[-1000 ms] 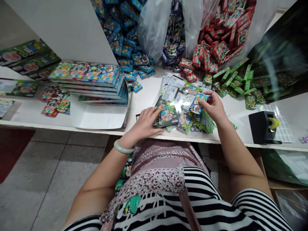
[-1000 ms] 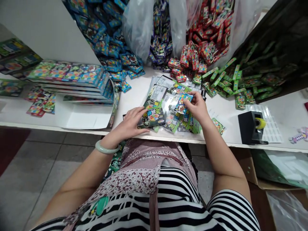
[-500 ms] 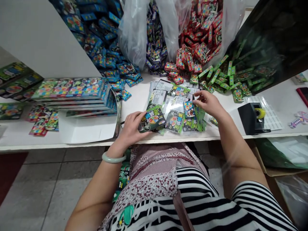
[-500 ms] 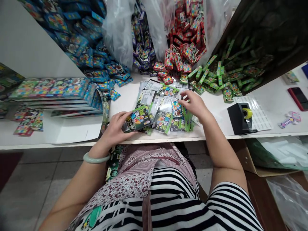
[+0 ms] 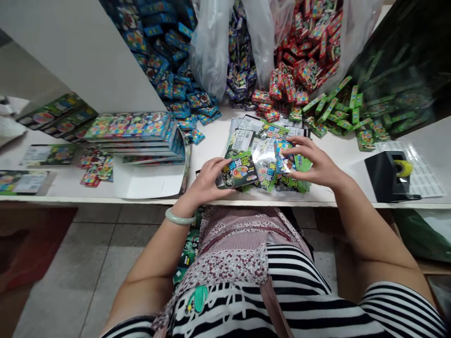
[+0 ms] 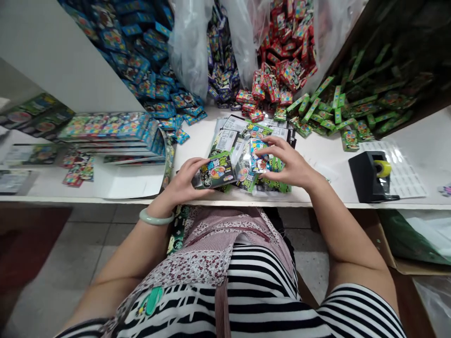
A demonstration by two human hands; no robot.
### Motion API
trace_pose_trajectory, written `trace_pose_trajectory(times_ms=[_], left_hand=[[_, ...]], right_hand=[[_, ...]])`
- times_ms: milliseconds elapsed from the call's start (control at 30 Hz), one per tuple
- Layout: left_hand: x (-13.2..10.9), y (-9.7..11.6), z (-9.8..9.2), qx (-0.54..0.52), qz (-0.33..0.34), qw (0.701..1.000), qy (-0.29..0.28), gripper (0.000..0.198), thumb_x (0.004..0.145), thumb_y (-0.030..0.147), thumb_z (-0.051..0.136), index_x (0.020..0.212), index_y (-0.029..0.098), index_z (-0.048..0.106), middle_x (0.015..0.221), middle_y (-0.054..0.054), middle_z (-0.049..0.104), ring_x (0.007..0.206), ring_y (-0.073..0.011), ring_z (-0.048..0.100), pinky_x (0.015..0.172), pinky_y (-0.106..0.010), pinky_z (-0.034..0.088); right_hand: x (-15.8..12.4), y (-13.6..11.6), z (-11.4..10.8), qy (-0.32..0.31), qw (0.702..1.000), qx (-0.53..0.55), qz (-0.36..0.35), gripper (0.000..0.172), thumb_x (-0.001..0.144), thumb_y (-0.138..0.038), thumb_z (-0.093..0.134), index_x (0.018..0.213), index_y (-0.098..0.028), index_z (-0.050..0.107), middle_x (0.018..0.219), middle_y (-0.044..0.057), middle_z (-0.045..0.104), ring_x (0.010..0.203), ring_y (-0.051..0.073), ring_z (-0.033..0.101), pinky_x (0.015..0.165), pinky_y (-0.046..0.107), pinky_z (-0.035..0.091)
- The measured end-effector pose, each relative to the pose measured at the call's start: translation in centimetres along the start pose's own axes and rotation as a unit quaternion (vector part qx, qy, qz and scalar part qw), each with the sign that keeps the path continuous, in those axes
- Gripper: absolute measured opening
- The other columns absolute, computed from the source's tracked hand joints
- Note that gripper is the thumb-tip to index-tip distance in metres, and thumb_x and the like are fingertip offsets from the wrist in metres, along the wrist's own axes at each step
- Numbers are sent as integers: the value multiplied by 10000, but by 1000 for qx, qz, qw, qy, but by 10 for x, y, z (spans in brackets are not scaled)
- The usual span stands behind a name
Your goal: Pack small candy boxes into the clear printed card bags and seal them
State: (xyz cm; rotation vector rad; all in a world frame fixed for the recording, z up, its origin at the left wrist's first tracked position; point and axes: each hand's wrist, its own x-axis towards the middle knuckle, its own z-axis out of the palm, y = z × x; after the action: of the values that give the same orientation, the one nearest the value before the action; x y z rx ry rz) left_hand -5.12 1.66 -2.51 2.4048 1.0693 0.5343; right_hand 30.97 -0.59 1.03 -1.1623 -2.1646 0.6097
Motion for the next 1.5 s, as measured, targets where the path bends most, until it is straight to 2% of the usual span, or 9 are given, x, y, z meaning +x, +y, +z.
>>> trace_pose_trajectory(times_ms=[233,533,800,1000,1100,1233,1333,1400,1500], left_hand=[[10,10,1,6,71,997,-6,882,754,451,807,1500,260,376,1419,-143,483,1322,-331,482,1138,-534,412],[11,9,5,-13,85,996,-17,916,734,454,815,1511,254,371,1422,-150,474,1330,-338,481,1133,-544,430],[8,11,7,-38,100,993,-46,904,742,455,807,1509,272,365,1427,-144,467,1379,-351,449,1157,-567,409],[10,24,13,-49,77,996,-1,952,721,443,815,1515,249,327,1383,-144,460,1330,-338,476,1128,-541,442],[9,34,12,-11,27,998,63,981,716,438,816,1522,238,294,1372,-148,467,1287,-338,491,1108,-544,446],[10,48,13,-31,9,994,108,942,710,550,816,1464,223,355,1385,-161,492,1302,-355,483,1120,-555,421],[12,58,22,-165,-17,978,123,561,913,502,629,1371,237,442,1267,-118,584,1170,-269,594,1020,-464,513],[14,63,31,-256,-43,957,127,443,986,432,524,1380,254,429,1164,-91,621,1050,-217,641,920,-406,561],[14,67,47,-335,-52,933,124,587,994,420,506,1511,294,258,1143,-86,638,1022,-211,660,903,-426,579]], right_hand=[[16,-30,-1,-119,986,-77,-85,425,851,-331,713,1269,-291,647,1420,121,525,1292,331,512,1053,571,459],[19,-37,-10,-155,974,-132,-99,428,833,-357,741,1245,-273,664,1372,141,540,1238,345,520,995,552,492],[18,-38,-5,-185,975,-84,-87,432,819,-400,761,1225,-283,670,1355,135,570,1235,355,534,1003,576,481],[26,-40,12,-91,995,9,-51,746,742,-614,781,1353,-282,512,1491,151,437,1422,360,404,1143,580,391],[19,-47,26,2,999,41,17,660,747,-657,753,1262,-295,557,1472,136,448,1435,367,382,1145,591,379],[6,-54,51,48,972,177,149,457,822,-541,711,1180,-299,560,1176,70,623,1051,255,647,859,433,579],[5,-55,60,100,947,239,192,329,825,-456,693,1080,-290,568,994,15,630,802,178,641,739,354,585],[7,-56,58,139,941,246,187,377,805,-409,711,1130,-311,545,992,2,623,736,155,621,712,333,582],[6,-56,58,211,921,264,194,565,757,-385,761,1227,-357,450,1031,-10,618,689,139,629,692,322,589]])
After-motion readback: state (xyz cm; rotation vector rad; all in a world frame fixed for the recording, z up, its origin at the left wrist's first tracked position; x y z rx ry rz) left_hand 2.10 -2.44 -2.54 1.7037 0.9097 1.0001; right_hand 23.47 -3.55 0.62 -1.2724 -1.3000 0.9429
